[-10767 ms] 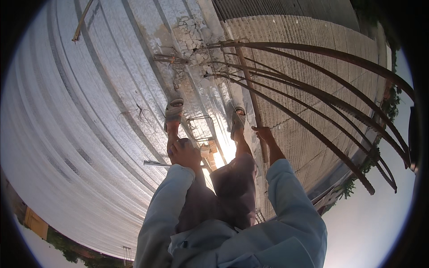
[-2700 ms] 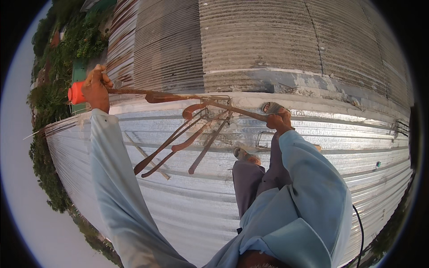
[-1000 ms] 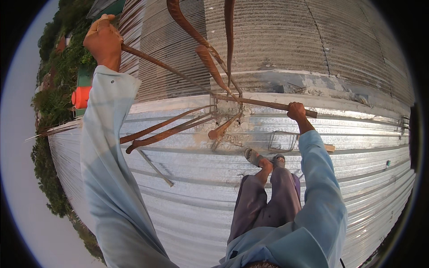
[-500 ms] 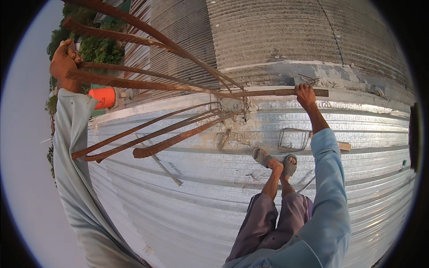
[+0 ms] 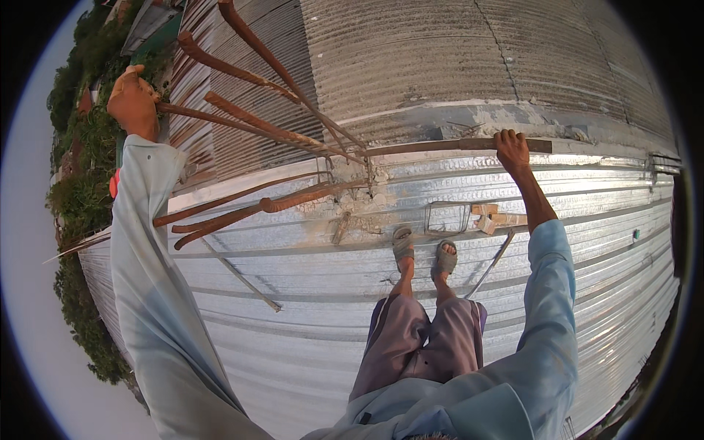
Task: The person works on a corrugated metal roof, using a hammer to break away concrete around exposed rebar. They then tie wire around the rebar to secure it.
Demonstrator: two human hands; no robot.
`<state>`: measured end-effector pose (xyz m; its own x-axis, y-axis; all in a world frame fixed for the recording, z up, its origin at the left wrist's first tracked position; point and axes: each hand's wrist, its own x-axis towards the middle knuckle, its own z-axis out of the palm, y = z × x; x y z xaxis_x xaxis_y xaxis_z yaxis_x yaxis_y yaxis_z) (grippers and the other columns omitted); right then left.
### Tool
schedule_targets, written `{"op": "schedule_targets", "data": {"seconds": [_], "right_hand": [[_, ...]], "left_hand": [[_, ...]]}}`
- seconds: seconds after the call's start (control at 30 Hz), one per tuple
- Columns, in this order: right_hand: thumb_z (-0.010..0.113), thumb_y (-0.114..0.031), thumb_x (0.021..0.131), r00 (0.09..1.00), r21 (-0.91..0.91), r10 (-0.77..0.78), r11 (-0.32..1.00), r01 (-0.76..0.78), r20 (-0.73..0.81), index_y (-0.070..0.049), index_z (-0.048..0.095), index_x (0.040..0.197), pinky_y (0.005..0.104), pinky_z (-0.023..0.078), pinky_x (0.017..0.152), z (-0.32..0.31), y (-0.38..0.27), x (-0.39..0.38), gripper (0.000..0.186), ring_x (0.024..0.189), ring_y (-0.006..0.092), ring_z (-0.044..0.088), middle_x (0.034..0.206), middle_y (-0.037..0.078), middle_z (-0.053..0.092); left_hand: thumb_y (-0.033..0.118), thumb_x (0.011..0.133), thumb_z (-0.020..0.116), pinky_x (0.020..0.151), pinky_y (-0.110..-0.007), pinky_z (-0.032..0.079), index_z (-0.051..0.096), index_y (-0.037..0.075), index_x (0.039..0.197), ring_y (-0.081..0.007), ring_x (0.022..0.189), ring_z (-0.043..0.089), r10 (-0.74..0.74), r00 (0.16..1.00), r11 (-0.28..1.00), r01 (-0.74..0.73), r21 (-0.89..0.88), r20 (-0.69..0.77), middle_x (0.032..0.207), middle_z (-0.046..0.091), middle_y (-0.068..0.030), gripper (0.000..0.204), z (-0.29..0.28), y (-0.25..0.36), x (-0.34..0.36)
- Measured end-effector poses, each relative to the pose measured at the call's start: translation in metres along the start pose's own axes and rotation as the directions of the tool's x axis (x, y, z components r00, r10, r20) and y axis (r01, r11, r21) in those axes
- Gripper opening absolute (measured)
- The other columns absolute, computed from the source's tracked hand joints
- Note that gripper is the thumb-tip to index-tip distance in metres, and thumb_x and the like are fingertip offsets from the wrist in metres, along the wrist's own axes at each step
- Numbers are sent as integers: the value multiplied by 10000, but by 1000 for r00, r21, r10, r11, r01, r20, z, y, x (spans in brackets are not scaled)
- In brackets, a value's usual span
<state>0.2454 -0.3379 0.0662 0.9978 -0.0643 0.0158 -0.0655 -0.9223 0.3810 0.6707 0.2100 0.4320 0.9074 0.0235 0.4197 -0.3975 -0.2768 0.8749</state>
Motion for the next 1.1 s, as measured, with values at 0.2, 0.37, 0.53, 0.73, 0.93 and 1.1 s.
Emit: {"op": "schedule_targets", "data": {"seconds": [0.2, 0.37, 0.53, 0.73, 0.93, 1.1], "right_hand": [[604, -128, 873, 963, -19, 223, 975, -223, 155, -114, 641, 919, 455, 507, 768, -113, 23, -128, 60, 907, 239, 657, 882, 49, 639], [683, -188, 873, 647, -33, 487, 813, -582, 587, -71, 700, 896, 486, 572, 740, -236, -17, -281, 120, 827, 323, 738, 856, 134, 735], [824, -292, 776, 304, -80, 553, 564, -822, 776, -50, 756, 946, 472, 580, 812, -345, -111, -393, 304, 905, 359, 743, 919, 182, 759], [863, -345, 726, -91, -262, 523, 263, -929, 848, -43, 767, 933, 466, 585, 841, -406, -234, -496, 379, 942, 366, 742, 957, 178, 763], [839, -323, 723, -368, -430, 513, 2, -903, 775, -35, 764, 887, 456, 592, 829, -425, -367, -538, 341, 951, 354, 741, 968, 172, 760], [849, -327, 714, -456, -466, 449, -95, -880, 768, -40, 759, 872, 439, 578, 794, -459, -461, -539, 340, 899, 328, 734, 926, 151, 752]], "left_hand": [[241, 1018, 585, 463, -314, 435, 731, -5, 956, -119, 470, 526, 11, 998, 997, -15, 73, 55, 577, 569, -22, 293, -4, 35, 2], [255, 1025, 565, 461, -308, 402, 736, 29, 946, -99, 483, 505, -73, 947, 982, 124, -144, 314, 567, 549, -5, 294, -21, 75, -17], [306, 1015, 595, 506, -312, 424, 737, 40, 949, -104, 512, 517, -115, 926, 992, 129, -15, 359, 580, 543, -2, 308, -37, 109, -29], [354, 965, 689, 558, -308, 443, 744, 38, 981, -107, 565, 549, -209, 931, 978, 195, 76, 300, 630, 578, -5, 321, -21, 56, -13], [416, 909, 755, 709, -364, 521, 744, 44, 983, -136, 679, 608, -133, 894, 982, 179, -68, 427, 725, 656, -26, 379, -53, 47, -11], [437, 914, 745, 795, -370, 518, 738, 57, 913, -156, 785, 629, -81, 778, 994, 109, -6, 623, 813, 701, -43, 380, -65, 42, -10]]}}
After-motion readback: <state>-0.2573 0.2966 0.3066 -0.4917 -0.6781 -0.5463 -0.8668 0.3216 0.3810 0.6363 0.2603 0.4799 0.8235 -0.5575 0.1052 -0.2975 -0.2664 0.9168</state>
